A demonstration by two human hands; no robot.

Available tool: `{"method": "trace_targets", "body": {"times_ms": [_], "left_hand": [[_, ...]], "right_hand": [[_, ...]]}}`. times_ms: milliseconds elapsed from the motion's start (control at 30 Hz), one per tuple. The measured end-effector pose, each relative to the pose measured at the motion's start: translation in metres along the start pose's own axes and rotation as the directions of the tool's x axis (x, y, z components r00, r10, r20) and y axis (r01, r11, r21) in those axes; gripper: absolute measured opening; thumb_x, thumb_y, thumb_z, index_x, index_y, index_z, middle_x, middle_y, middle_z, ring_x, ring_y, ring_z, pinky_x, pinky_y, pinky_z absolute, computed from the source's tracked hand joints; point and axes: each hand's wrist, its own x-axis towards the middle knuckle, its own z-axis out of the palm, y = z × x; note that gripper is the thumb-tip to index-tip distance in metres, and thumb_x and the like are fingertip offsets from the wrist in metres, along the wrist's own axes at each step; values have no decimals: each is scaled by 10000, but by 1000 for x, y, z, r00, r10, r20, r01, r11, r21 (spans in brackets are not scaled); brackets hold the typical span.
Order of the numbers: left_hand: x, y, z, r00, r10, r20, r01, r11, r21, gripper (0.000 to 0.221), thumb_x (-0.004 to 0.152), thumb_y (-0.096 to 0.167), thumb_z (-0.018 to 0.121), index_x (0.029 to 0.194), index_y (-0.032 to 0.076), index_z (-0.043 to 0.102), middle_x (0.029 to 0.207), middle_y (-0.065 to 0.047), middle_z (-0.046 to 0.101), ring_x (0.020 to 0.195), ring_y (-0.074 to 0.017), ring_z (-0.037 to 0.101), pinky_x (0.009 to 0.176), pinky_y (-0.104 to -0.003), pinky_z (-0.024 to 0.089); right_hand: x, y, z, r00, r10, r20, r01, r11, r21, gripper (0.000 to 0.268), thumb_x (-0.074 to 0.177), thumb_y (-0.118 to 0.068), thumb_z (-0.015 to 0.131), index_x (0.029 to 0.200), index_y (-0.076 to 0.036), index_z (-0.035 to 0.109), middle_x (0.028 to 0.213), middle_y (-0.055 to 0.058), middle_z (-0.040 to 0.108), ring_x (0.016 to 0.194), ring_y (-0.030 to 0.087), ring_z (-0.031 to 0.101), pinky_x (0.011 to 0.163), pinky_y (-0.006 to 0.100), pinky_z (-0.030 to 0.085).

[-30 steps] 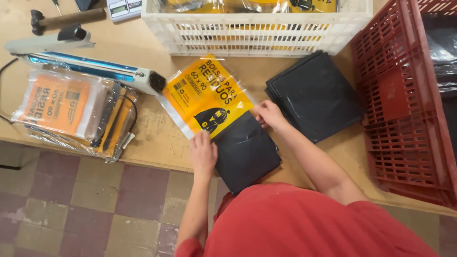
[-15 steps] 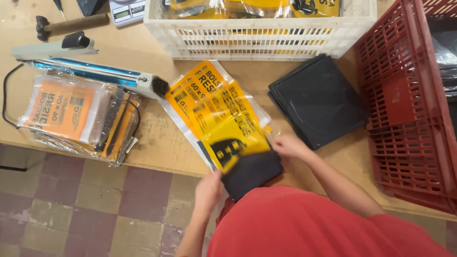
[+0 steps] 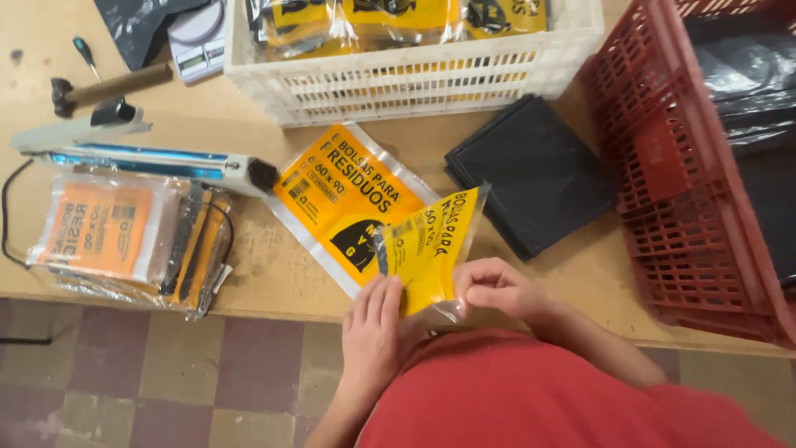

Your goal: The person repeatedly places folded black trash bags into yellow and black labeled packaging sleeves, seals them with a heat sealer, and places the finished packages into a white basket. The process is repeated multiple times throughout the clip.

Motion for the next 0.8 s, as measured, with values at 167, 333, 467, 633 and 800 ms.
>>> {"method": "trace_targets", "body": {"times_ms": [167, 333, 467, 633, 800], "left_hand": [[71, -21, -19, 996, 72, -50, -84, 950, -299, 456, 688, -115, 533, 1103, 46, 633, 1066, -126, 708, 928, -349, 665, 710, -458, 541], [189, -12, -104, 939, 189, -286, -185, 982, 43, 439, 672, -79, 565, 1043, 134, 665, 974, -29, 696, 877, -239, 644, 634, -326, 479], [304, 6, -134, 574, 496, -652, -229, 861, 454, 201, 960, -46, 598, 898, 142, 632, 776, 27, 635, 671, -85, 464, 583, -205, 314], [368, 26, -87, 663, 467, -585, -165, 853, 495, 352, 729, 47, 653, 1031, 227, 669, 1022, 55, 642, 877, -169, 578, 615, -287, 477], [317, 38, -23, 879, 444, -176, -441, 896, 57, 127, 969, 275, 667, 980, 151, 691, 928, -30, 699, 845, -202, 656, 579, -285, 511]], "right_hand": [[-2, -25, -8, 861, -487, -149, 484, 873, -59, 375, 1006, -324, 600, 814, -13, 686, 817, 118, 692, 773, 265, 703, 749, 359, 554], [-10, 58, -76, 740, -385, -551, -179, 677, -714, 145, 931, -203, 619, 825, -119, 669, 828, -16, 658, 781, 140, 580, 710, 291, 451], [-18, 128, -106, 781, -316, -538, -546, 72, -835, 478, 784, -239, 742, 1221, -93, 614, 1291, 89, 578, 1289, 326, 474, 1028, 444, 419], [-17, 154, -129, 738, -524, -425, -591, -197, -783, 488, 765, -120, 675, 1246, -91, 594, 1220, 109, 575, 1164, 316, 543, 888, 413, 495], [-21, 171, -156, 734, -552, -396, -580, -206, -788, 402, 753, -58, 644, 1153, -95, 639, 1050, 62, 598, 912, 261, 560, 791, 349, 503]]}}
